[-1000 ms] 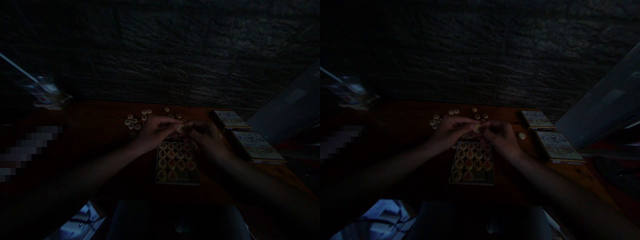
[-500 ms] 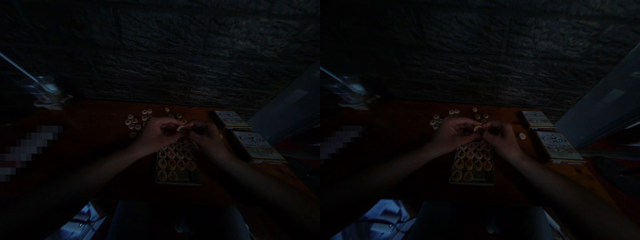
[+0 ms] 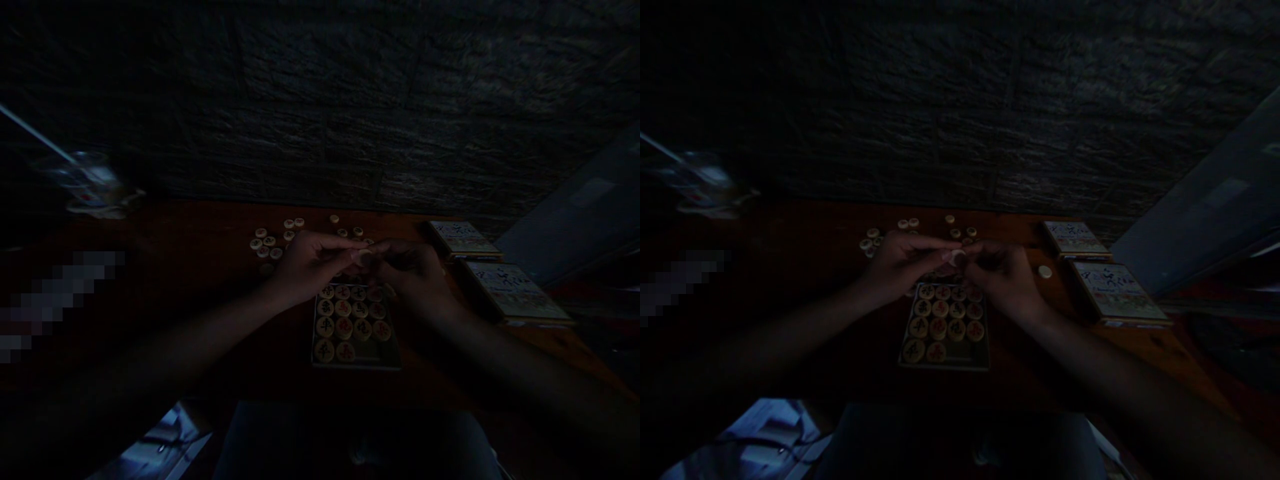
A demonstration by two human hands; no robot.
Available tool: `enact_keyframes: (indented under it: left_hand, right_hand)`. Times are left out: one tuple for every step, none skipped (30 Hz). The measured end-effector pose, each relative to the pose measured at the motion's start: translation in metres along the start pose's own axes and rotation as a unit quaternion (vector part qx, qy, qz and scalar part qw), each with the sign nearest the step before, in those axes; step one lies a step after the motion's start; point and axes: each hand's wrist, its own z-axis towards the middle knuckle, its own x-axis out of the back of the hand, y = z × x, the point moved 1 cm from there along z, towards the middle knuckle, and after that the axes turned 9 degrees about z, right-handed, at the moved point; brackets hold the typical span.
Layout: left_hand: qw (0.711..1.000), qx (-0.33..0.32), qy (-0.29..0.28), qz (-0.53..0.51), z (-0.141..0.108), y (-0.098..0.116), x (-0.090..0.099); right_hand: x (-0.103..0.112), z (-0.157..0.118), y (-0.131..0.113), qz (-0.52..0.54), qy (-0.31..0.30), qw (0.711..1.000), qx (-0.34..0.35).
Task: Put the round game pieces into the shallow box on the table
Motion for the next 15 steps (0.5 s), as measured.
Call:
enact_keyframes:
  left_hand:
    - [1.0,-0.004,0.0,0.001,-0.0005,-0.0004,-0.0001]
    - [1.0,-0.008,-0.002,0.001,-0.0011,-0.0009,-0.0003]
    - [1.0,-0.015,-0.004,0.002,-0.0016,-0.0014,-0.0004]
    - [1.0,-0.022,-0.006,0.003,-0.0019,-0.0017,-0.0006]
    - [1.0,-0.028,-0.006,0.006,-0.002,-0.002,-0.0007]
    - [0.999,-0.032,-0.004,0.007,-0.0019,-0.0021,-0.0008]
    - [0.999,-0.032,-0.001,0.007,-0.0015,-0.0023,-0.001]
    - [1.0,-0.027,0.002,0.005,-0.0009,-0.0024,-0.0013]
    - [1.0,-0.018,0.006,0.0,-0.0003,-0.0026,-0.0015]
    - [1.0,-0.007,0.009,-0.006,0.0004,-0.0029,-0.0018]
    - [1.0,0.004,0.013,-0.013,0.0009,-0.0033,-0.0019]
    - [1.0,0.014,0.015,-0.018,0.0014,-0.0038,-0.002]
    - [0.999,0.021,0.017,-0.022,0.0017,-0.0043,-0.002]
    - [0.999,0.026,0.02,-0.024,0.002,-0.0047,-0.0019]
    - [0.999,0.03,0.022,-0.025,0.0022,-0.0051,-0.0016]
  right_hand:
    - [0.0004,0.0002,0.0004,-0.001,0.002,1.0,0.002]
    - [0.0007,0.0004,0.0008,0.0,0.002,1.0,0.005]
    - [0.0011,0.0006,0.0012,0.0,0.002,1.0,0.01]
    - [0.0015,0.0007,0.0015,0.002,0.001,1.0,0.016]
    - [0.0018,0.0006,0.0019,0.003,0.001,1.0,0.022]
    - [0.002,0.0005,0.0022,0.003,-0.001,1.0,0.027]
    - [0.0022,0.0003,0.0025,0.003,-0.001,1.0,0.031]
    - [0.0022,0.0001,0.0027,0.002,-0.001,0.999,0.033]
    - [0.0021,0.0,0.0027,0.001,-0.003,0.999,0.033]
    - [0.0017,-0.0001,0.0024,0.0,-0.005,0.999,0.034]
    - [0.0012,-0.0001,0.0018,-0.001,-0.007,0.999,0.036]
    - [0.0007,-0.0001,0.001,-0.004,-0.007,0.999,0.039]
    - [0.0002,0.0,0.0001,-0.008,-0.005,0.999,0.042]
    - [-0.0002,0.0001,-0.0008,-0.011,-0.003,0.999,0.045]
    - [-0.0004,0.0001,-0.0016,-0.016,0.0,0.999,0.049]
